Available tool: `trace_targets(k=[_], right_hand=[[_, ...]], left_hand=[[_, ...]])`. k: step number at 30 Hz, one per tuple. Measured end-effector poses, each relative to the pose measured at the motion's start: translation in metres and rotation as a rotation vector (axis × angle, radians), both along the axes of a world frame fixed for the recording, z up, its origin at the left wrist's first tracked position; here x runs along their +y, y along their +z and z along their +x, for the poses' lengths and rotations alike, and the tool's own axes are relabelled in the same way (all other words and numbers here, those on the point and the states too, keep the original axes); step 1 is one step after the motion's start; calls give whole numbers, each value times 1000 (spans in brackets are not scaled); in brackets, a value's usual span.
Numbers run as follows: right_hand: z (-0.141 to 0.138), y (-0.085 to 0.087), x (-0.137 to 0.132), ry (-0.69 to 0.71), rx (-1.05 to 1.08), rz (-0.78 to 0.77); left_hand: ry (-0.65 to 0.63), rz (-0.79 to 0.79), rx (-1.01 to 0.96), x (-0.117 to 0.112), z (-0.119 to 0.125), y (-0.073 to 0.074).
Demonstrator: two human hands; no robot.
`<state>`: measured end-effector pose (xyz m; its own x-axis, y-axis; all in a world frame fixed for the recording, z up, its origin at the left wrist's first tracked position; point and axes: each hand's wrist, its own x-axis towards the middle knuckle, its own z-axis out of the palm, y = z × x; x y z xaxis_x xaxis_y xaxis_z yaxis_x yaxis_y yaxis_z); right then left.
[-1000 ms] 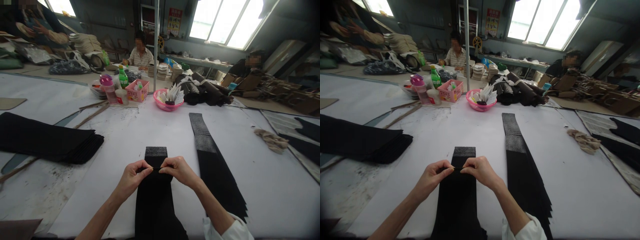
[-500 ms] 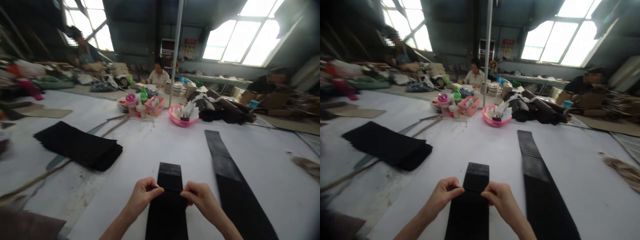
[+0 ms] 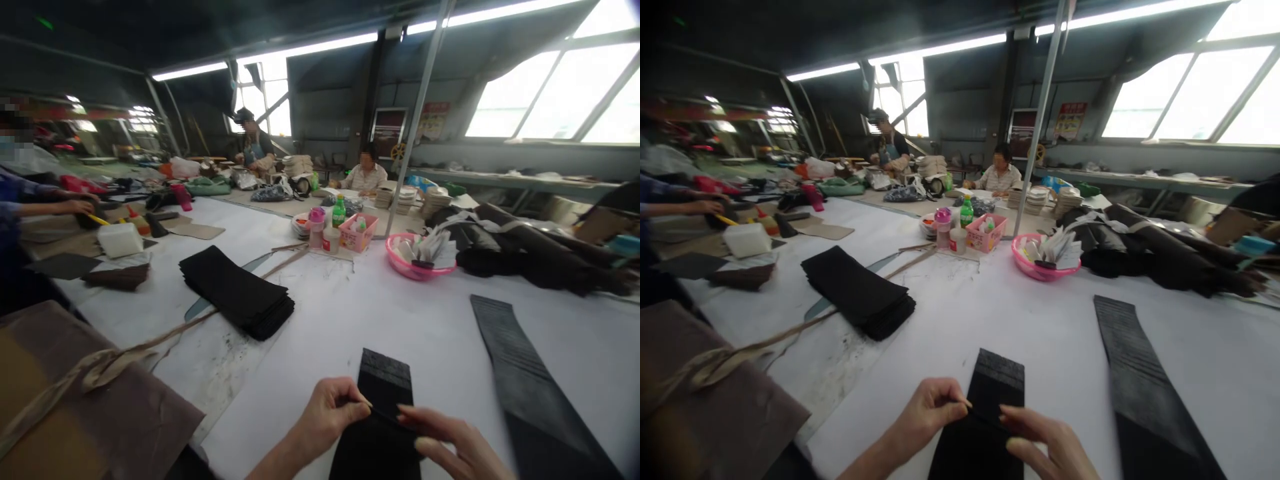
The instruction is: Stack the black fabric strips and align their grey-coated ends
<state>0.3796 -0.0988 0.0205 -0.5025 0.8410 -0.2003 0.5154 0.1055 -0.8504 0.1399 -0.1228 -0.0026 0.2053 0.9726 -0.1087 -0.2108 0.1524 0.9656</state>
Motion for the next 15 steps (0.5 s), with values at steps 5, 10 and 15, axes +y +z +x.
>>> trace_targets(k=[5,10,15], right_hand=[[-37,18,2,34,-66,193],[-43,22,12,-22,2,187],[-35,13,27,-80,141,4]], left_hand=[[55,-36,36,3,6,4],[-141,-172,-128,-1,6,1],[-272,-319,-69,-10,10,-7]])
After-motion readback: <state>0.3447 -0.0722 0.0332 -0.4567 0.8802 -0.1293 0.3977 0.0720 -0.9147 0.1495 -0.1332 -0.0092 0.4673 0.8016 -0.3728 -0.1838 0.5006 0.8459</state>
